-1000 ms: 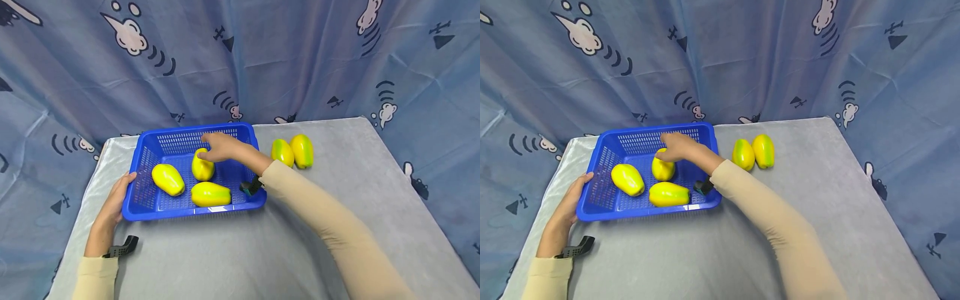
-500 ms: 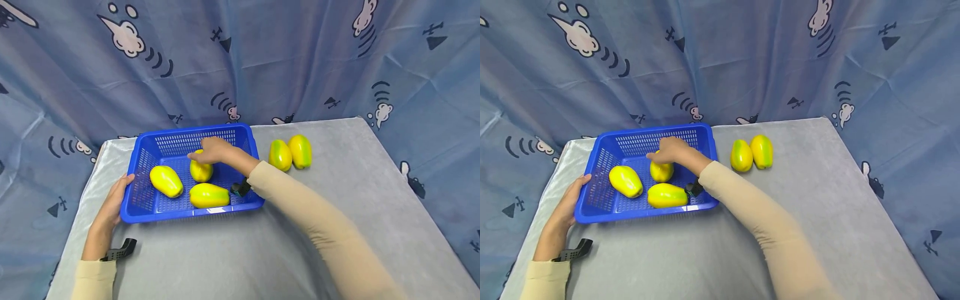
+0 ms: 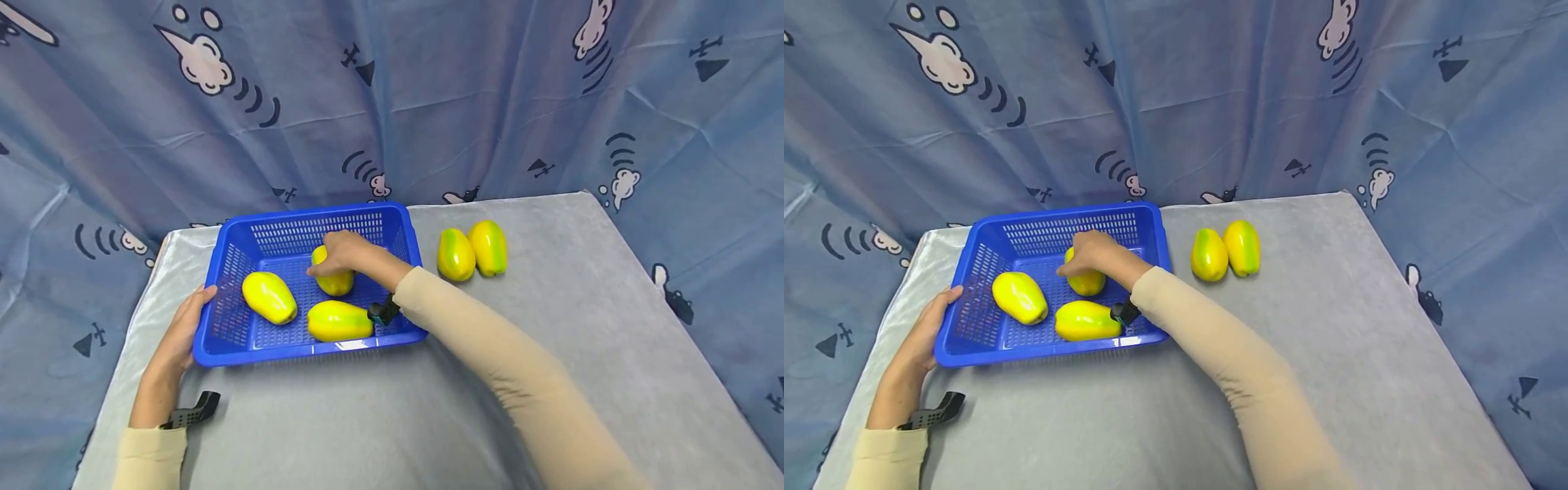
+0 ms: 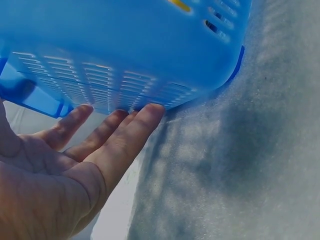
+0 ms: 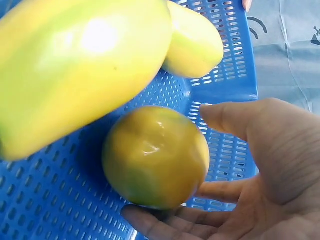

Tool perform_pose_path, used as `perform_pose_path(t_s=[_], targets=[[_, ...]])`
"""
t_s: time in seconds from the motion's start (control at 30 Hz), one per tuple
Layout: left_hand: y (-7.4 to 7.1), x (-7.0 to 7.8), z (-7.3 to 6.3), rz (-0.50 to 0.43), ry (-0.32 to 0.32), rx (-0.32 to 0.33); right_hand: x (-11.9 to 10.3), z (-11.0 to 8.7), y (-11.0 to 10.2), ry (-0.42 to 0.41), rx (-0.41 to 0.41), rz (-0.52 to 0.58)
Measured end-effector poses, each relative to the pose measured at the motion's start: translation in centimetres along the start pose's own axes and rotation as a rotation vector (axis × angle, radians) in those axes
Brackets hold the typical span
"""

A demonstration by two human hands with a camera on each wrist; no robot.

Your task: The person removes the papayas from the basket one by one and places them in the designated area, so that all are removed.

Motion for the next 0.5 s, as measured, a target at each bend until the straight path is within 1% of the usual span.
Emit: perform_pose_path(t_s=[0.07,0.3,0.5], targets=[[-0.09,-0.02,-0.05,0.0,-0.002,0.002,0.02,-0.02,0.02,-0.009,-0.006,-0.003],[-0.18,-0.12,-0.14,-0.005,-0.012,0.005,0.29,-0.22,0.04,-0.018,-0.052,0.048],[0.09,0.05,0.0,-0.002,0.007,-0.006,0.29,-0.51,-0.13,-0.049,-0.063,0.075]])
Point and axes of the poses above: each hand's wrist, its own z-axis towards the middle knuckle, its own y-axis out of the palm, x = y × z, the point moved 4 cm from there along z, towards the middle knuckle, and after that the axes turned 14 degrees about -y, right-handed, at the moved point
